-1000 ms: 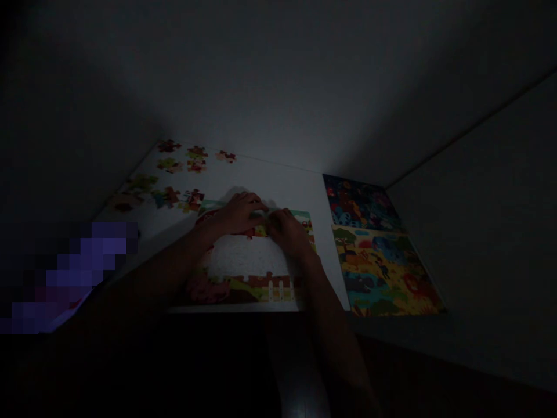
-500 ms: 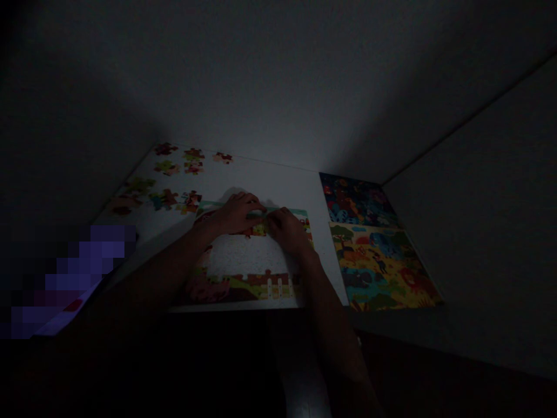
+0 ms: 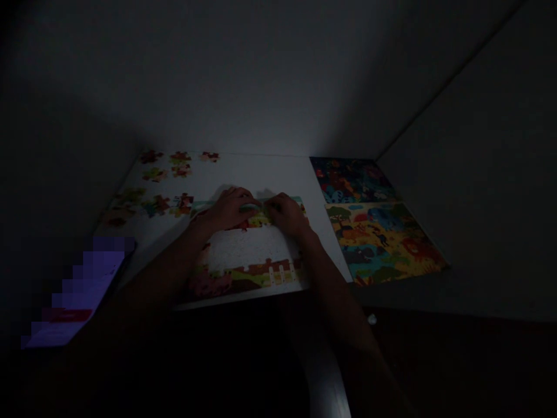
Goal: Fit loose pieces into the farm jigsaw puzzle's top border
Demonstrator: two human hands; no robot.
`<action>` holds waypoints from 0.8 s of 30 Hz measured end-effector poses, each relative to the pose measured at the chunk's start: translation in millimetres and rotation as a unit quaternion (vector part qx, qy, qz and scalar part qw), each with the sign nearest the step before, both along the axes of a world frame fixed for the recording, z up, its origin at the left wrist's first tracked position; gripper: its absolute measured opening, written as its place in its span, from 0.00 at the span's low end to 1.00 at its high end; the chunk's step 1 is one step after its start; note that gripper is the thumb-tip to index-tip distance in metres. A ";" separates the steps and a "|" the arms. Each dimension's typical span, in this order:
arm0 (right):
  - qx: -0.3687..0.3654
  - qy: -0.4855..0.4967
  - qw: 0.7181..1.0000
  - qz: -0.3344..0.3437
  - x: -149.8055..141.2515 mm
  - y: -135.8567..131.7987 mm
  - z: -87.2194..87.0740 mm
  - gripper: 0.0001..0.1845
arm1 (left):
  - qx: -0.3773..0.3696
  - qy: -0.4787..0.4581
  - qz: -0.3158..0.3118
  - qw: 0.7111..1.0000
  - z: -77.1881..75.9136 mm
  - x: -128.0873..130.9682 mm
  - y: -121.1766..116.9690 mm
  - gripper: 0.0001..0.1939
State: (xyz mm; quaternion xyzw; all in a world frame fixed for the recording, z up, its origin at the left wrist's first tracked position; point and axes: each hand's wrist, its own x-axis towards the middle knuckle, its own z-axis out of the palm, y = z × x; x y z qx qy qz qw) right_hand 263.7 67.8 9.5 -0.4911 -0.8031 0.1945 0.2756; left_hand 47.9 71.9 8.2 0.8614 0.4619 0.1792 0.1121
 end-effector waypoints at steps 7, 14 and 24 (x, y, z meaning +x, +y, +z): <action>-0.036 0.020 0.999 0.015 3.5 1.3 1.9 0.08 | 0.012 -0.002 -0.022 1.000 -2.5 -1.4 0.4 0.15; -0.034 0.042 0.998 0.022 3.2 4.2 -4.8 0.07 | 0.016 0.004 -0.023 1.000 -3.4 -0.4 1.8 0.15; -0.024 0.056 0.998 0.026 1.5 4.4 -6.7 0.05 | 0.023 0.004 -0.028 0.999 -5.1 -0.7 2.8 0.14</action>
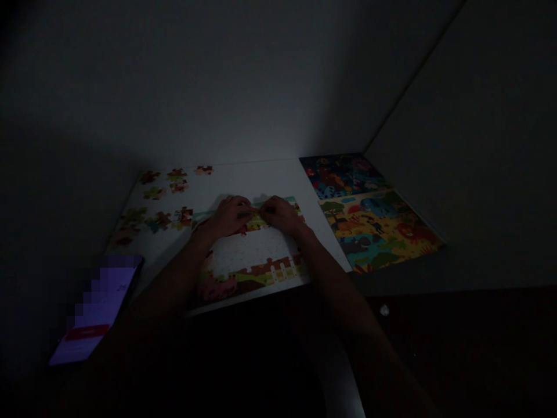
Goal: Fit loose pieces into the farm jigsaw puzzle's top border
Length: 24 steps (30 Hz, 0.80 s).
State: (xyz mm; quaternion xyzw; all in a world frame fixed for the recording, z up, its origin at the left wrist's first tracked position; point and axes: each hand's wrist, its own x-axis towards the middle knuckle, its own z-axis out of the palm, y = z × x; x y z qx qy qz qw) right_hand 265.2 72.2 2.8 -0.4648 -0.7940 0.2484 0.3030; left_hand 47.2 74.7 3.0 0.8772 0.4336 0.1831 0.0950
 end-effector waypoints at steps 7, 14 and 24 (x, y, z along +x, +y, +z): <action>-0.004 0.060 0.996 -0.068 9.2 10.7 -3.2 0.11 | 0.015 0.005 -0.004 1.000 -3.0 2.0 -0.2 0.13; 0.030 0.088 0.990 -0.110 15.5 16.8 -6.9 0.11 | 0.033 0.023 -0.020 0.999 6.4 6.6 -9.7 0.13; -0.051 0.258 0.932 -0.249 21.3 27.8 -8.5 0.13 | 0.042 0.049 -0.016 0.998 13.1 18.8 -18.5 0.13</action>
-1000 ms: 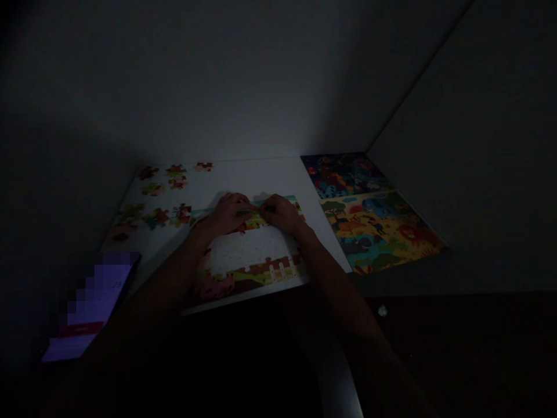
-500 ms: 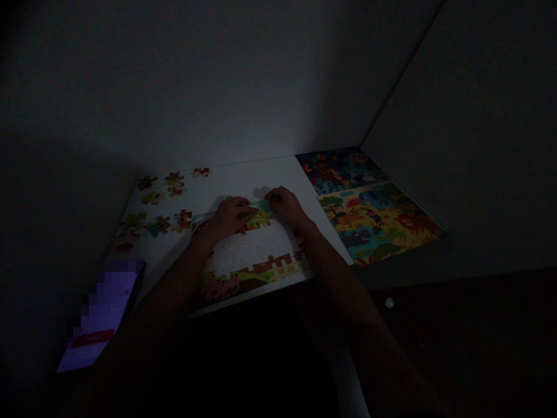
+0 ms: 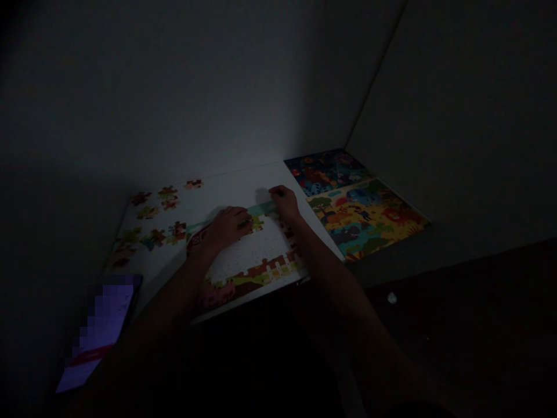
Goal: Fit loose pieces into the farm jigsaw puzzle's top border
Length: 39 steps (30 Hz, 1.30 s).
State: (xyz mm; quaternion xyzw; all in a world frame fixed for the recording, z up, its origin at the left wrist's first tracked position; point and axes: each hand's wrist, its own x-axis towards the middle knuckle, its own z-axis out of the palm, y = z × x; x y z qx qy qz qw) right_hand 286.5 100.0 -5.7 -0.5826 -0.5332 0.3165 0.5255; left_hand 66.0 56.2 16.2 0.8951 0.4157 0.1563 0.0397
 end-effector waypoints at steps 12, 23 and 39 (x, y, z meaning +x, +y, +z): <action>-0.053 0.074 0.995 -0.028 7.4 -1.4 8.4 0.16 | -0.008 -0.047 0.014 0.999 -7.2 -1.1 0.5 0.12; -0.033 -0.003 0.999 0.004 2.3 -6.7 3.6 0.13 | 0.019 -0.014 0.018 1.000 -11.4 2.0 -4.9 0.13; 0.026 -0.268 0.952 0.147 -51.3 14.5 49.8 0.10 | 0.054 -0.022 0.027 0.998 -17.4 7.2 -6.6 0.13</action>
